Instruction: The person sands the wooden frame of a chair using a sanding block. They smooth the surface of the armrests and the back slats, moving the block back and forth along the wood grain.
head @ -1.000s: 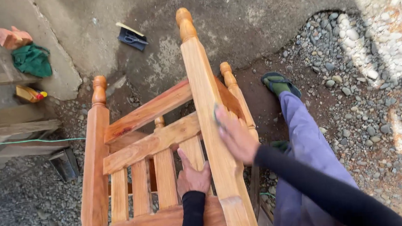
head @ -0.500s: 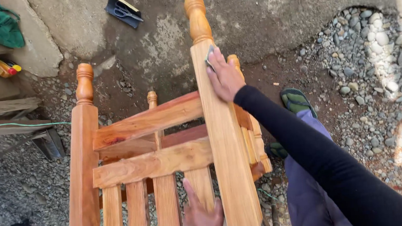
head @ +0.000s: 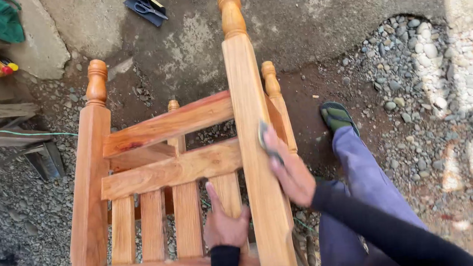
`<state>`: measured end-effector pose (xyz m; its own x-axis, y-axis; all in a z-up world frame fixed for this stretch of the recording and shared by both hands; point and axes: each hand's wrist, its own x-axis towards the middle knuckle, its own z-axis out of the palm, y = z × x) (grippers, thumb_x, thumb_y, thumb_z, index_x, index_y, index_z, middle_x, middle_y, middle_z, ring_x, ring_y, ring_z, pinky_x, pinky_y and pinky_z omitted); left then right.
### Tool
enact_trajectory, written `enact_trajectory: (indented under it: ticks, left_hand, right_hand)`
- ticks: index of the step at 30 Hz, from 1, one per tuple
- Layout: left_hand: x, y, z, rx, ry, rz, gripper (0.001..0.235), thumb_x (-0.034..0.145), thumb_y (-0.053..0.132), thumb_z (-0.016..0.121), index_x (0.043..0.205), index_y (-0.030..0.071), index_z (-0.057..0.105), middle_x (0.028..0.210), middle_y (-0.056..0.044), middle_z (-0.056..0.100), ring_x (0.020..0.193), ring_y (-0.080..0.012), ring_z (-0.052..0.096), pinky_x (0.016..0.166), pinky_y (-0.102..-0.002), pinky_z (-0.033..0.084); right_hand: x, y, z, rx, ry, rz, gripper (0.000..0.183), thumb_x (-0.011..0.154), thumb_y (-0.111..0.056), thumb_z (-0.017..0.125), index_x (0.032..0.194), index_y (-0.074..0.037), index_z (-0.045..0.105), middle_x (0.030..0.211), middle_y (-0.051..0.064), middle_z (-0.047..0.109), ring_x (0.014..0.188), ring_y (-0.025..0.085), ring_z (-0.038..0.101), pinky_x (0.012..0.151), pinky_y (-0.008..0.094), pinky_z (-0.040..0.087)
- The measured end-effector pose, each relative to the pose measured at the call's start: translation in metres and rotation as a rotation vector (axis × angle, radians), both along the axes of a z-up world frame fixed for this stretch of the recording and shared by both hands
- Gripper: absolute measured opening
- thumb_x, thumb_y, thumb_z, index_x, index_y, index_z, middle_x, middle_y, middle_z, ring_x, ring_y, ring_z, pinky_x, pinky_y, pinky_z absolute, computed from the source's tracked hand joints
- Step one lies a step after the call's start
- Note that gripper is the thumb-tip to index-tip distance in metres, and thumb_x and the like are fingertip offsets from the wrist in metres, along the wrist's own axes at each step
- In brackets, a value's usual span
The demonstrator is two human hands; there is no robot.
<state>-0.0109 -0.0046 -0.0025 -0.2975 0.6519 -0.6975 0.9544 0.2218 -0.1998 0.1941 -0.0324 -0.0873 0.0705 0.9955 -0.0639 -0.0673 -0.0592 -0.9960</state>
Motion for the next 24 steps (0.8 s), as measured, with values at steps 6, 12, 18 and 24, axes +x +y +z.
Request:
enact_trajectory:
  ticks: [6, 12, 18, 24]
  left_hand:
    - [-0.002, -0.003, -0.001, 0.033, -0.007, -0.032, 0.122, 0.076, 0.058, 0.076, 0.165, 0.023, 0.001, 0.103, -0.028, 0.072, 0.096, -0.0434, 0.072, 0.085, -0.053, 0.057]
    - [-0.010, -0.008, -0.008, 0.129, -0.046, -0.075, 0.117, 0.077, 0.058, 0.074, 0.166, 0.025, 0.005, 0.108, -0.029, 0.072, 0.102, -0.0439, 0.071, 0.089, -0.052, 0.056]
    - [-0.007, -0.005, -0.006, 0.100, -0.027, -0.082, 0.117, 0.078, 0.063, 0.071, 0.167, 0.021, 0.006, 0.114, -0.027, 0.072, 0.105, -0.0419, 0.071, 0.093, -0.050, 0.056]
    - [-0.011, -0.005, -0.009, 0.109, -0.039, -0.091, 0.114, 0.080, 0.058, 0.071, 0.166, 0.022, 0.006, 0.116, -0.026, 0.071, 0.107, -0.0416, 0.070, 0.094, -0.049, 0.055]
  right_hand:
    - [-0.048, -0.133, 0.066, -0.116, 0.049, 0.010, 0.059, 0.109, -0.017, 0.037, 0.162, 0.004, 0.020, 0.172, 0.025, 0.017, 0.161, 0.036, 0.011, 0.127, 0.042, 0.004]
    - [-0.073, -0.106, -0.032, -0.543, 0.434, -0.125, 0.062, 0.112, -0.039, 0.033, 0.154, 0.005, 0.044, 0.142, 0.021, 0.058, 0.134, 0.031, 0.052, 0.118, 0.036, 0.038]
    - [-0.087, -0.125, -0.014, -0.264, 0.384, -0.285, 0.067, 0.111, -0.045, 0.036, 0.153, 0.008, 0.039, 0.149, 0.015, 0.049, 0.137, 0.020, 0.042, 0.113, 0.034, 0.031]
    - [-0.086, -0.100, -0.067, -0.559, 0.591, -0.274, 0.069, 0.109, -0.050, 0.041, 0.135, 0.010, 0.060, 0.124, 0.013, 0.068, 0.111, 0.018, 0.060, 0.099, 0.035, 0.047]
